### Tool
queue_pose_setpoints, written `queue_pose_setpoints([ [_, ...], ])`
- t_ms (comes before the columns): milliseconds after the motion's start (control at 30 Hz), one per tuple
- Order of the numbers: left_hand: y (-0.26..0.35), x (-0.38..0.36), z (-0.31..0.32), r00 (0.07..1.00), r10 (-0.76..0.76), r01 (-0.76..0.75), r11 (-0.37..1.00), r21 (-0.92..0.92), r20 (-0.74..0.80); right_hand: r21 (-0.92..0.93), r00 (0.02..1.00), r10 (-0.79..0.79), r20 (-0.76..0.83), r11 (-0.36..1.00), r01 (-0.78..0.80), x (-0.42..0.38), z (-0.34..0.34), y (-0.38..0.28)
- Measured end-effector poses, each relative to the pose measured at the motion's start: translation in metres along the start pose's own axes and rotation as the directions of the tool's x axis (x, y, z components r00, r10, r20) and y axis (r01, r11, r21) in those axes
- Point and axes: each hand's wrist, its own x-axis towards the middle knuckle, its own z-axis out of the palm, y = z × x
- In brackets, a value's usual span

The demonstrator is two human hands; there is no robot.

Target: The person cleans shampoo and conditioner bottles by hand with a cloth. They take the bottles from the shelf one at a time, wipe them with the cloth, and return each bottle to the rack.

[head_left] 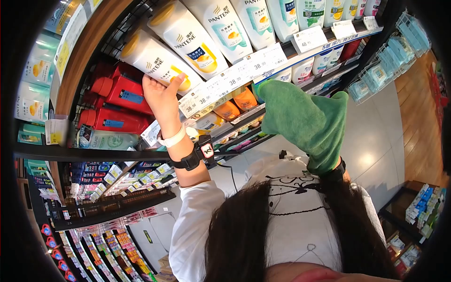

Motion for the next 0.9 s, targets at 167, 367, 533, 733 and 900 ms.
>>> queue_pose_setpoints([
  [167,0.009,-0.012,0.010,0.957,0.270,-0.158,0.797,0.582,-0.110,0.002,1.000,-0.009,-0.011,1.000,0.009,0.002,-0.002,-0.001],
  [367,0.065,-0.007,0.052,0.677,0.731,-0.522,0.400,0.753,0.082,0.000,0.999,-0.026,-0.021,1.000,0.026,0.003,-0.004,-0.007],
  [533,0.071,0.045,0.062,0.723,0.622,-0.266,-0.152,0.952,0.301,-0.008,0.999,-0.030,-0.020,1.000,0.030,0.001,-0.005,-0.010],
  [733,0.069,0.034,0.057,0.687,0.659,-0.454,0.060,0.889,0.307,-0.020,0.999,-0.033,-0.005,0.999,0.033,-0.003,-0.006,-0.014],
  [900,0.063,0.005,0.045,0.641,0.734,-0.713,0.461,0.528,0.225,-0.082,0.999,-0.010,0.034,0.997,0.013,-0.004,-0.001,-0.011],
])
